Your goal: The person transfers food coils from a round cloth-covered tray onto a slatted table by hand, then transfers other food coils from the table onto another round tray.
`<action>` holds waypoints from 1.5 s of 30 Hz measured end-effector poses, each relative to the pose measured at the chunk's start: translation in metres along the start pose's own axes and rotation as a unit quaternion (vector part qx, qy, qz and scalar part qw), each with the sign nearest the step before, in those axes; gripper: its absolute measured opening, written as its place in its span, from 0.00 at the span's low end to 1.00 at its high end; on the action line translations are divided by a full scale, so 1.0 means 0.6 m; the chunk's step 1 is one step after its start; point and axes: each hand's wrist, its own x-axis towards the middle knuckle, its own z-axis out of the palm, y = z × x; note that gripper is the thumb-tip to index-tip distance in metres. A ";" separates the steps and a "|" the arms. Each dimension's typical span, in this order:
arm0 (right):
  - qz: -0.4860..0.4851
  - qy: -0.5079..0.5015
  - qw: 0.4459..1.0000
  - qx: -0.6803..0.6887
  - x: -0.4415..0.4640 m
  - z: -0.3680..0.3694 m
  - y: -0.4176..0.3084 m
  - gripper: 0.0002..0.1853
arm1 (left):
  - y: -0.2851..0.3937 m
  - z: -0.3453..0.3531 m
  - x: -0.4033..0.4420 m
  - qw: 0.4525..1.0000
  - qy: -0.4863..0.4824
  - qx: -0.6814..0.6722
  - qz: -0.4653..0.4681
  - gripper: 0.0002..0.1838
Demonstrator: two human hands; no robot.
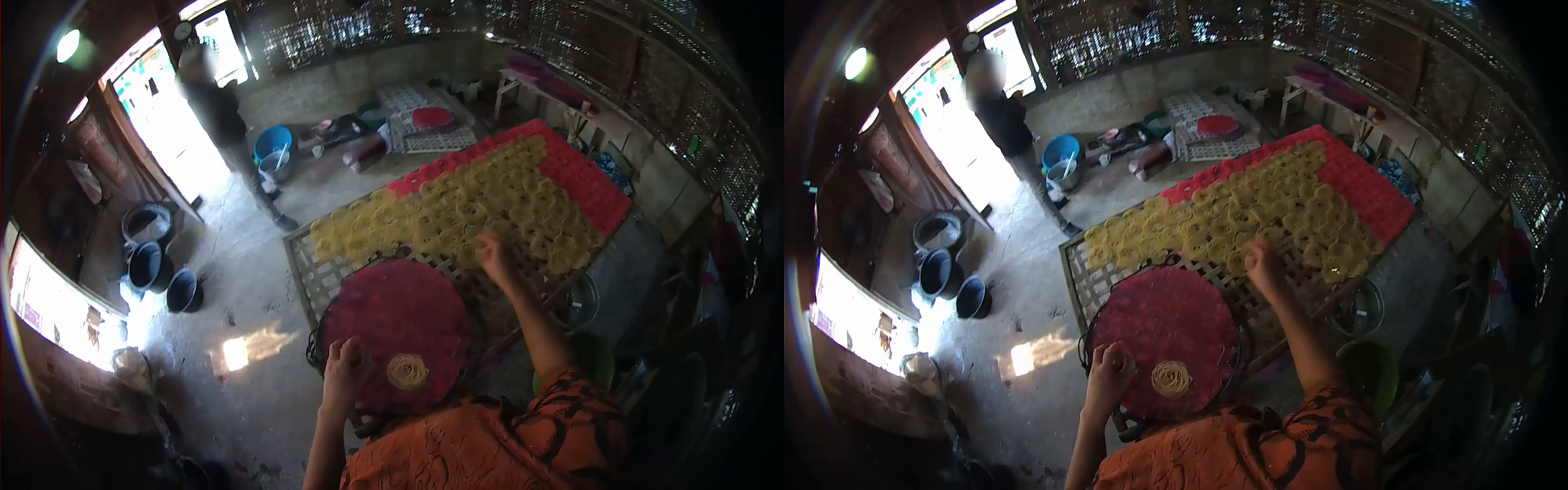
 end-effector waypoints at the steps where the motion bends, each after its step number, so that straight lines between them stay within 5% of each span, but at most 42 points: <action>1: 0.101 -0.138 0.971 0.169 -0.013 -0.022 -0.112 0.12 | -0.014 0.008 0.004 1.000 0.002 0.017 0.020 0.30; 4: -0.115 -0.380 0.889 0.229 -0.096 -0.007 -0.269 0.14 | -0.007 -0.001 0.004 0.999 -0.009 0.041 0.025 0.33; 7: -0.290 -0.399 0.861 0.125 -0.173 0.023 -0.325 0.21 | -0.003 0.000 0.002 0.998 -0.021 0.045 0.035 0.33; 14: -0.197 -0.493 0.847 0.031 -0.176 0.040 -0.333 0.17 | -0.043 0.014 -0.008 0.995 -0.021 0.079 0.066 0.30; 16: -0.234 -0.430 0.839 0.237 -0.173 0.031 -0.327 0.13 | -0.041 0.011 -0.005 0.994 -0.019 0.068 0.079 0.29; 17: -0.031 -0.531 0.789 0.308 -0.171 0.013 -0.329 0.11 | -0.029 0.003 -0.009 0.995 -0.013 0.061 0.075 0.28; 18: -0.031 -0.531 0.790 0.305 -0.162 -0.003 -0.328 0.11 | -0.022 0.000 -0.012 0.996 -0.010 0.054 0.071 0.28; 21: 0.214 -0.510 0.740 0.383 -0.131 -0.050 -0.297 0.10 | -0.031 0.007 -0.012 0.996 -0.002 0.048 0.076 0.27; 22: 0.220 -0.505 0.741 0.384 -0.125 -0.057 -0.273 0.10 | -0.032 0.005 -0.012 0.996 -0.009 0.047 0.079 0.27; 26: 0.398 -0.232 0.679 0.571 -0.100 -0.074 -0.171 0.12 | -0.027 0.003 -0.007 0.999 -0.043 0.023 0.024 0.29; 28: 0.407 -0.151 0.726 0.533 -0.083 -0.082 -0.076 0.13 | -0.012 0.001 -0.009 0.997 -0.007 0.042 0.063 0.26; 30: 0.342 0.001 0.845 0.411 -0.050 -0.082 0.003 0.11 | -0.020 0.011 -0.007 0.996 -0.011 0.044 0.082 0.26; 32: 0.172 0.094 0.975 0.099 -0.009 -0.111 0.021 0.12 | -0.016 0.009 -0.007 0.996 -0.015 0.054 0.065 0.27; 36: 0.072 0.158 0.984 -0.038 0.004 -0.091 0.035 0.13 | -0.017 0.010 -0.005 0.995 -0.031 0.063 0.067 0.27; 39: 0.123 -0.089 0.975 -0.165 -0.026 -0.074 0.038 0.13 | -0.012 0.006 -0.005 0.995 -0.038 0.067 0.057 0.27; 42: -0.085 0.195 0.954 -0.213 -0.057 -0.070 0.013 0.13 | -0.015 0.006 -0.005 0.997 -0.031 0.043 0.063 0.27; 43: -0.085 0.191 0.955 -0.212 -0.076 -0.069 -0.004 0.13 | -0.017 0.006 -0.008 0.997 -0.033 0.043 0.060 0.27; 45: 0.064 0.017 0.998 0.006 -0.115 -0.070 -0.052 0.12 | -0.019 0.005 -0.006 0.997 -0.030 0.036 0.061 0.28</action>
